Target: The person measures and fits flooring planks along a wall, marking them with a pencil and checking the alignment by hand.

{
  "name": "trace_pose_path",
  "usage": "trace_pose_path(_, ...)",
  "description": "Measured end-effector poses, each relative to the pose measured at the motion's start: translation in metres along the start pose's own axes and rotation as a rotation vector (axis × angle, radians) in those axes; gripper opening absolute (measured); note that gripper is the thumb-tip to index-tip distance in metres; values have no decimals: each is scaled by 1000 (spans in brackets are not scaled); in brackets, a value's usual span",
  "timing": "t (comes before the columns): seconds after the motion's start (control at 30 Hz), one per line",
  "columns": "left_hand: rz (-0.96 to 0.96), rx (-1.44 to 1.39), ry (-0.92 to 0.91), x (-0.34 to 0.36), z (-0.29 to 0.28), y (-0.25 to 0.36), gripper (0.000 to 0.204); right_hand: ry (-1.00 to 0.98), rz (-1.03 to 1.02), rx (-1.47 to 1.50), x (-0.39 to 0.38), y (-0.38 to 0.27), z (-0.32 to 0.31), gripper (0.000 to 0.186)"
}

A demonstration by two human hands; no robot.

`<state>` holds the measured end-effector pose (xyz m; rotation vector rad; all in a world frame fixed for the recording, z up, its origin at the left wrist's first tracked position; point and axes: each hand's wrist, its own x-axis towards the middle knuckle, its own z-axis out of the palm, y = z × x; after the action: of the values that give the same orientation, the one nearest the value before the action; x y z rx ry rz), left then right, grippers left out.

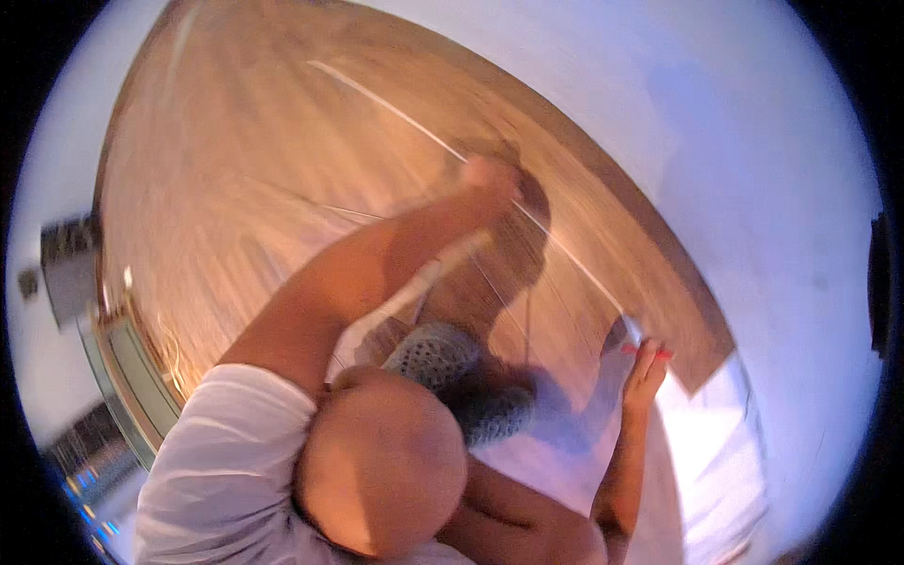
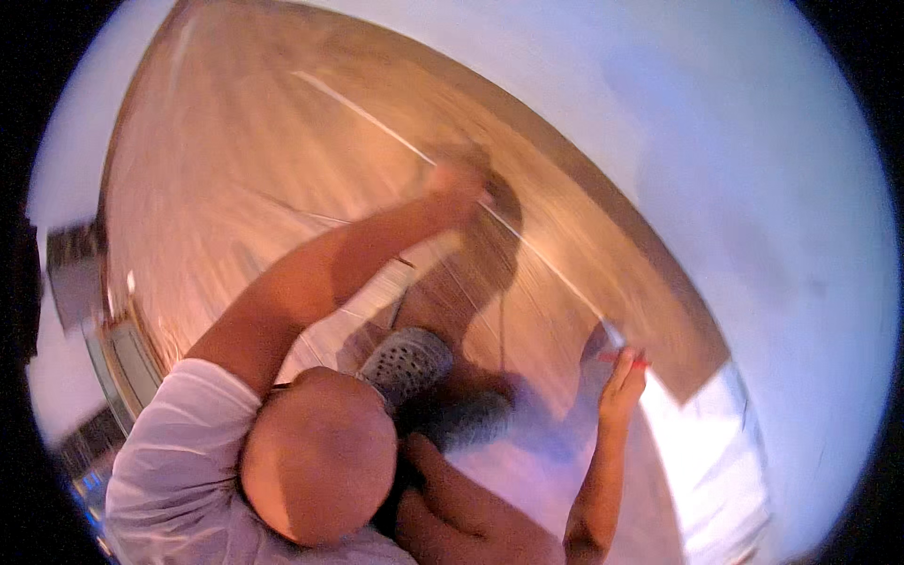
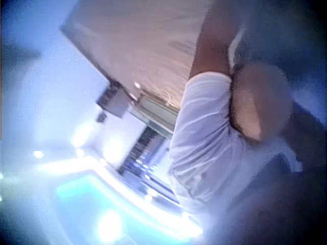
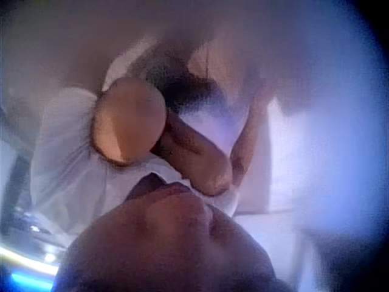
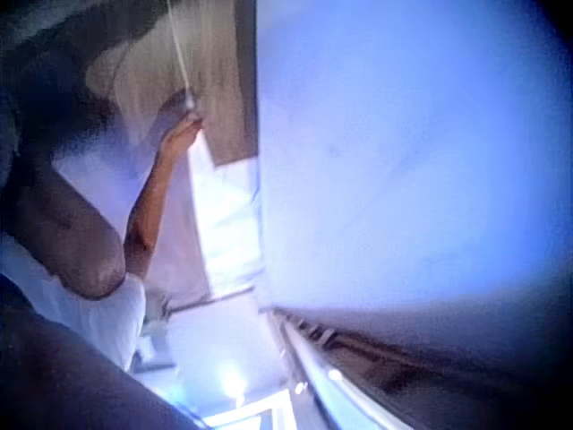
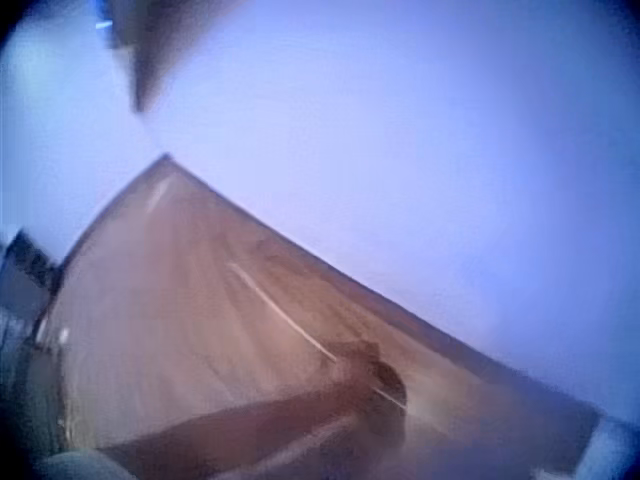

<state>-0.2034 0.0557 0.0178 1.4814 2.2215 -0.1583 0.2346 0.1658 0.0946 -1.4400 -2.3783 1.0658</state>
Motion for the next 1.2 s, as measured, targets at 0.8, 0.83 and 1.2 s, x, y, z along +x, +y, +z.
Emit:
trace_pose_path(0.8,65,-27,-131,98,1,53,14,-157,-833,267,187,-367,418,28)
trace_pose_path(0.83,77,-68,-230,106,-1,59,16,-152,-757,207,196,-365,429,27)
trace_pose_path(1.2,267,-166,-829,176,30,66,31,-84,-751,152,201,-393,464,16)
